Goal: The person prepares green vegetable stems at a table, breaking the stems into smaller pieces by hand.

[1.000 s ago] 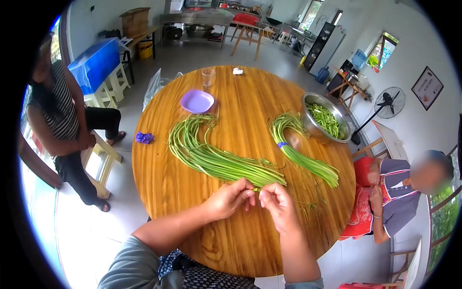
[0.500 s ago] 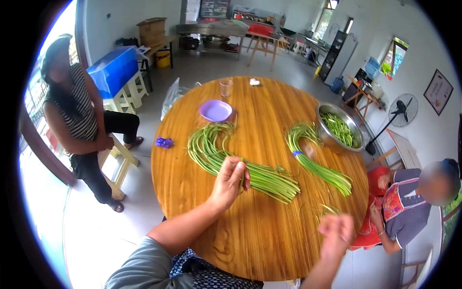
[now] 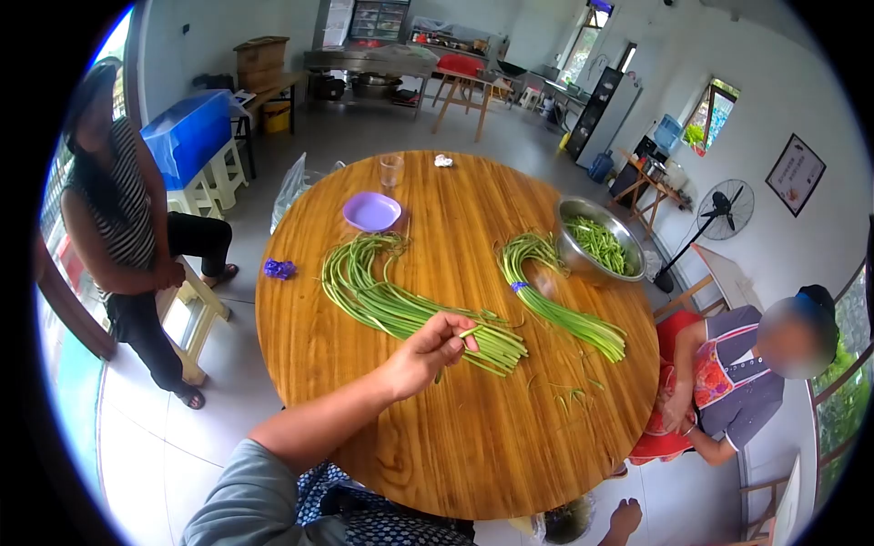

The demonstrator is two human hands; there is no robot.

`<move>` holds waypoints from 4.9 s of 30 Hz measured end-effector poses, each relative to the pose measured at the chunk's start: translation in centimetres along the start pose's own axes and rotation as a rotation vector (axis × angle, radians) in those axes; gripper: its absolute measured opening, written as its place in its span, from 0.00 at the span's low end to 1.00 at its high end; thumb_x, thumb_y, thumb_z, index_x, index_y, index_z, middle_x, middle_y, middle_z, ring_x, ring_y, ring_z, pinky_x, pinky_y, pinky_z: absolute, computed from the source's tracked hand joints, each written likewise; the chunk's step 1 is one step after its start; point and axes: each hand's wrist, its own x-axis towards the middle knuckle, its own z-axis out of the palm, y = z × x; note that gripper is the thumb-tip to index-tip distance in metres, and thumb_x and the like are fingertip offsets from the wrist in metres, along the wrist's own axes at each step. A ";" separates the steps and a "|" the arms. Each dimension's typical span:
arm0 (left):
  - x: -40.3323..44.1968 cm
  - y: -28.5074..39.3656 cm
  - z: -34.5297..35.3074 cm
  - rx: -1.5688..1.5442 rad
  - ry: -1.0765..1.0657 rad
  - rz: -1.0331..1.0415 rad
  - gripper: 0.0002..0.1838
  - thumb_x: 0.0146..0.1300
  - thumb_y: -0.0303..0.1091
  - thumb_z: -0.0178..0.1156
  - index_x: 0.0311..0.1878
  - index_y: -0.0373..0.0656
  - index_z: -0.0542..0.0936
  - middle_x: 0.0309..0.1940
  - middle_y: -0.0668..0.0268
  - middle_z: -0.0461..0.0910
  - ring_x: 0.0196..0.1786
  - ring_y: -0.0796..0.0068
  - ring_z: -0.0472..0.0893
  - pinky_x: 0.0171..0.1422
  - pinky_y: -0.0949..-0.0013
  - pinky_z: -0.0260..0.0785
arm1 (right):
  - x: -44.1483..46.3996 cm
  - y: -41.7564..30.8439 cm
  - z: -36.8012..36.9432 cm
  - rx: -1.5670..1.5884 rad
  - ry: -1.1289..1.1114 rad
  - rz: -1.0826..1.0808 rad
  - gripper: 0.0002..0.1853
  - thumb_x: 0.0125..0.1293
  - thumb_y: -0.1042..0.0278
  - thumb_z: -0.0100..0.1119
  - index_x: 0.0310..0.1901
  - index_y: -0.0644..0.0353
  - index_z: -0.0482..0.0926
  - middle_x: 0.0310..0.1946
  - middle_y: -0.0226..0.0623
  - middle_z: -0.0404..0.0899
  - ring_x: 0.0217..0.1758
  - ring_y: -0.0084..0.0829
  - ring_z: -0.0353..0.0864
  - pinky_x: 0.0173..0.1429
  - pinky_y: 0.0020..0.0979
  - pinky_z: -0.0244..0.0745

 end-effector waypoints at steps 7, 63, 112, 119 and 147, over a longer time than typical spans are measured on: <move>-0.8 1.9 2.3 0.119 -0.228 -0.010 0.16 0.73 0.19 0.43 0.62 0.39 0.62 0.45 0.63 0.76 0.46 0.76 0.73 0.55 0.73 0.67 | 1.1 -14.3 -14.9 1.045 0.419 -0.091 0.10 0.73 0.69 0.50 0.42 0.66 0.78 0.33 0.37 0.78 0.36 0.28 0.74 0.45 0.29 0.71; -0.8 -1.6 -0.1 0.647 -0.013 0.172 0.11 0.58 0.22 0.67 0.45 0.38 0.81 0.39 0.59 0.82 0.43 0.63 0.83 0.49 0.66 0.75 | -3.7 -42.7 -22.2 1.547 -0.741 -0.782 0.04 0.66 0.76 0.60 0.38 0.64 0.73 0.28 0.34 0.73 0.28 0.24 0.76 0.32 0.26 0.71; -1.1 -2.4 -0.4 0.524 -0.184 0.148 0.07 0.61 0.25 0.65 0.43 0.38 0.80 0.37 0.59 0.79 0.41 0.61 0.80 0.46 0.65 0.73 | -2.8 -41.8 -22.9 1.993 -1.193 -0.588 0.02 0.70 0.75 0.56 0.40 0.61 0.73 0.30 0.26 0.69 0.30 0.16 0.63 0.34 0.19 0.58; -1.5 -3.2 -0.3 0.131 0.038 0.049 0.04 0.67 0.25 0.59 0.42 0.37 0.75 0.37 0.62 0.80 0.41 0.72 0.81 0.47 0.69 0.74 | -2.7 -42.0 -22.4 2.007 -1.162 -0.511 0.02 0.69 0.76 0.55 0.40 0.60 0.73 0.29 0.26 0.69 0.29 0.16 0.63 0.33 0.20 0.58; -1.8 -1.4 -0.8 -0.215 -0.024 -0.379 0.12 0.76 0.36 0.49 0.57 0.45 0.74 0.36 0.72 0.76 0.36 0.84 0.71 0.41 0.78 0.66 | -1.8 -2.4 -6.8 0.138 0.252 -0.030 0.09 0.65 0.66 0.58 0.40 0.62 0.78 0.33 0.42 0.80 0.36 0.39 0.81 0.40 0.39 0.76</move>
